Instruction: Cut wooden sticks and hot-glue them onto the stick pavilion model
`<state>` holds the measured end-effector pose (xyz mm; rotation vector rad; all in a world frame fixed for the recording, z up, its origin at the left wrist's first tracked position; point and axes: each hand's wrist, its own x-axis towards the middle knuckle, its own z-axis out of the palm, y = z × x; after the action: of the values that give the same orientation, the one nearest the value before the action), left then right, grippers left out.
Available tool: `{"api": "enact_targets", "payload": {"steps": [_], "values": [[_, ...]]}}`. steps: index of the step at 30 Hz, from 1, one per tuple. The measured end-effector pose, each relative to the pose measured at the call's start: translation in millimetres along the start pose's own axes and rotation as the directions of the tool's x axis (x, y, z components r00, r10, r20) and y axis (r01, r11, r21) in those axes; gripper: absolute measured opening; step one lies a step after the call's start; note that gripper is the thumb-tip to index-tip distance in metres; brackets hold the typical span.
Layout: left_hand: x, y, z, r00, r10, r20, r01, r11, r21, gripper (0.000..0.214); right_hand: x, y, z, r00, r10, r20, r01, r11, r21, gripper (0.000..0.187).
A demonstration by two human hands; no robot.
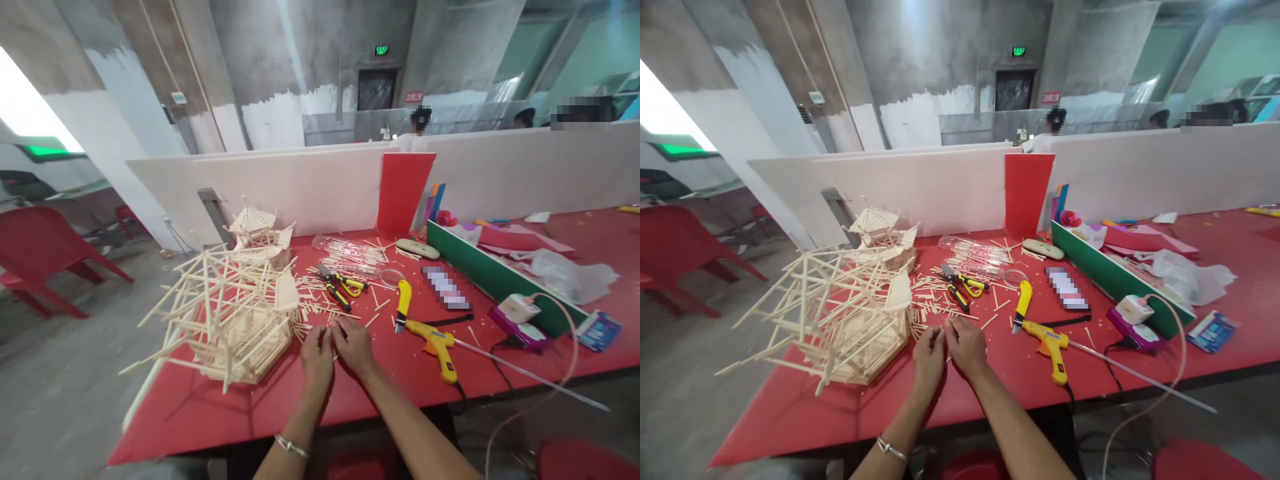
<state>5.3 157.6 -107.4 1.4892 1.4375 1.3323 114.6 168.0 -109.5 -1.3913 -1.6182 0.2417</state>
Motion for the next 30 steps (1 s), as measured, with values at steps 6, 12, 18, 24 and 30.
{"api": "enact_targets", "payload": {"steps": [6,12,18,24,30], "values": [[-1.0,-2.8,-0.6,0.999,0.000,-0.040,0.001,1.000,0.025,0.022,-2.0,-3.2,-1.0,0.996,-0.090,0.024,0.092,0.992,-0.085,0.031],[-3.1,2.1,-1.9,0.997,-0.005,-0.072,0.009,0.998,0.062,0.021,-1.6,-8.7,-2.0,0.986,-0.156,0.052,0.162,0.976,-0.145,0.032],[-0.2,1.6,-0.4,1.000,-0.018,-0.022,0.020,0.995,0.097,0.021,-4.0,-9.8,-3.5,0.987,-0.134,0.084,0.147,0.973,-0.179,0.033],[3.9,0.6,1.6,0.999,-0.036,0.014,0.034,0.995,0.088,0.022,6.8,-10.8,-3.5,0.991,-0.073,0.110,0.094,0.974,-0.208,0.034],[5.9,-1.6,2.9,0.999,-0.019,0.047,0.019,1.000,0.012,0.020,-65.7,-28.7,-23.8,0.985,-0.035,0.170,0.064,0.983,-0.169,0.033]]}}
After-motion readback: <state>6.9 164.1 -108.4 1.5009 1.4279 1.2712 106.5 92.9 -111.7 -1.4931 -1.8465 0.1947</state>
